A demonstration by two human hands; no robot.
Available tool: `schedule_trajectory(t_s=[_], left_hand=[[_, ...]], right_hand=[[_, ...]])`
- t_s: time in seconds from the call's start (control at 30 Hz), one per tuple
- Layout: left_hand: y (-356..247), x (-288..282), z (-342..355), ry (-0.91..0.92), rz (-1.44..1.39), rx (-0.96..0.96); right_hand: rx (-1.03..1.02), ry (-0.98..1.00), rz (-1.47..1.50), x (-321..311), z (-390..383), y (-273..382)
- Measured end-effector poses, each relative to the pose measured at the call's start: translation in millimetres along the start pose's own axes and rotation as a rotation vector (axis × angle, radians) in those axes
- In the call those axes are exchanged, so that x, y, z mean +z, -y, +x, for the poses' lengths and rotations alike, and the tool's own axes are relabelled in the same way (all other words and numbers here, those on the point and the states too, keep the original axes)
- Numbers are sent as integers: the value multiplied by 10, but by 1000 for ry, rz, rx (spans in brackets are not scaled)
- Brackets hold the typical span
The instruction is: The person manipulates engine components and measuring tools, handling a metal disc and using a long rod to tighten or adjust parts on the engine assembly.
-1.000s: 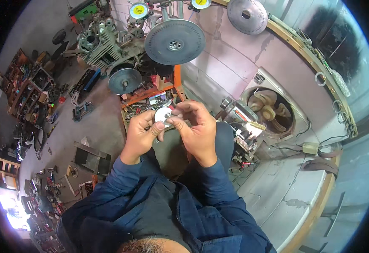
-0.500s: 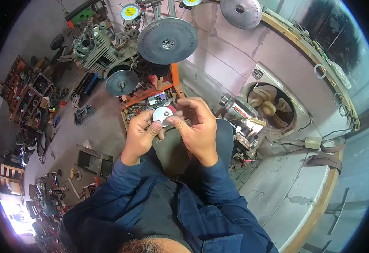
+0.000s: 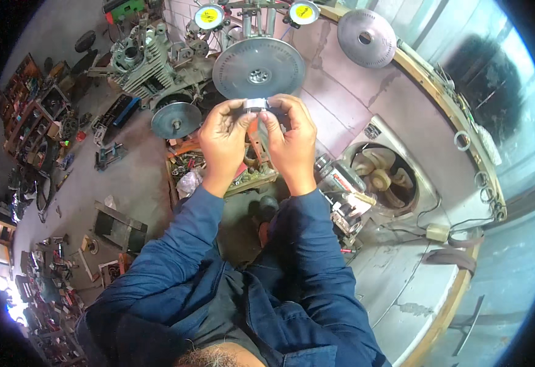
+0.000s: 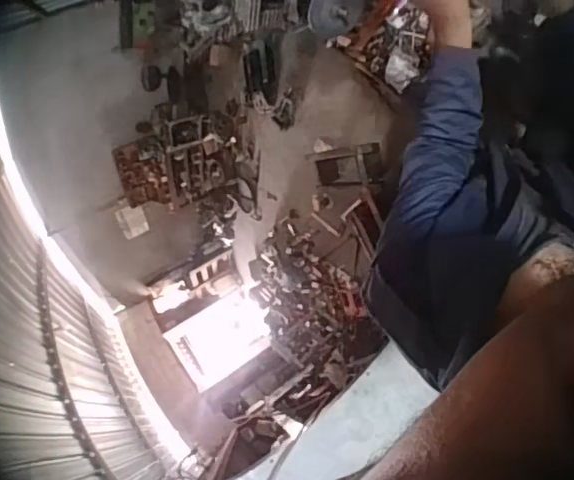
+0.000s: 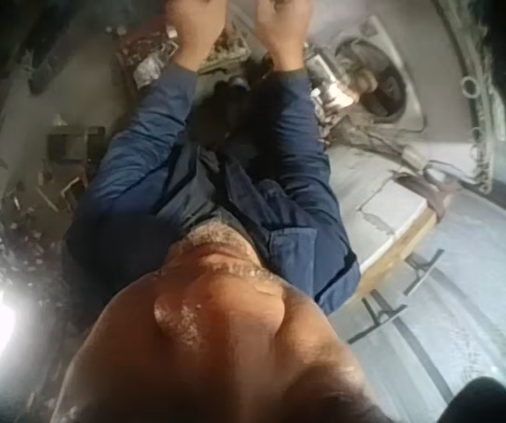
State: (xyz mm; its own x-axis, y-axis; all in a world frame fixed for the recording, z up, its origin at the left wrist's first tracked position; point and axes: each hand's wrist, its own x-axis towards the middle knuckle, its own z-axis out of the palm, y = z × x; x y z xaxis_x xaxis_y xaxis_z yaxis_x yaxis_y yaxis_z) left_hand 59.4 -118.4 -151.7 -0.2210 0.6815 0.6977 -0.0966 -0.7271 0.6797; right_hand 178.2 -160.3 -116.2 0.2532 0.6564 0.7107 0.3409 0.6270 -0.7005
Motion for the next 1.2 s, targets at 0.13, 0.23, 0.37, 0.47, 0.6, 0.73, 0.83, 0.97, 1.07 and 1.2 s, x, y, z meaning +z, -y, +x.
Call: schedule_trajectory(t_s=[0.13, 0.23, 0.37, 0.47, 0.6, 0.73, 0.83, 0.97, 1.07, 1.2], left_hand=[[112, 89, 141, 16, 17, -15], [248, 152, 143, -42, 0, 86], [272, 219, 200, -181, 196, 207], [284, 297, 183, -220, 113, 100], [243, 323, 220, -239, 175, 157], [190, 336, 210, -222, 120, 5], [81, 401, 260, -295, -156, -178], [127, 274, 339, -159, 372, 273], [240, 264, 336, -150, 376, 354], [258, 179, 431, -16, 346, 373]], right_hand=[[7, -83, 75, 138, 75, -291], [-52, -143, 92, 228, 127, -419], [-103, -160, 6, 299, 182, -404], [-84, -206, 0, 353, 182, -409], [-43, -244, 61, 394, 177, -397], [-73, -253, -6, 435, 225, -358], [-111, -283, -137, 437, 254, -365], [-196, -286, -251, 440, 313, -272], [-254, -239, -415, 376, 324, -187], [-365, -287, -487, 356, 364, -278]])
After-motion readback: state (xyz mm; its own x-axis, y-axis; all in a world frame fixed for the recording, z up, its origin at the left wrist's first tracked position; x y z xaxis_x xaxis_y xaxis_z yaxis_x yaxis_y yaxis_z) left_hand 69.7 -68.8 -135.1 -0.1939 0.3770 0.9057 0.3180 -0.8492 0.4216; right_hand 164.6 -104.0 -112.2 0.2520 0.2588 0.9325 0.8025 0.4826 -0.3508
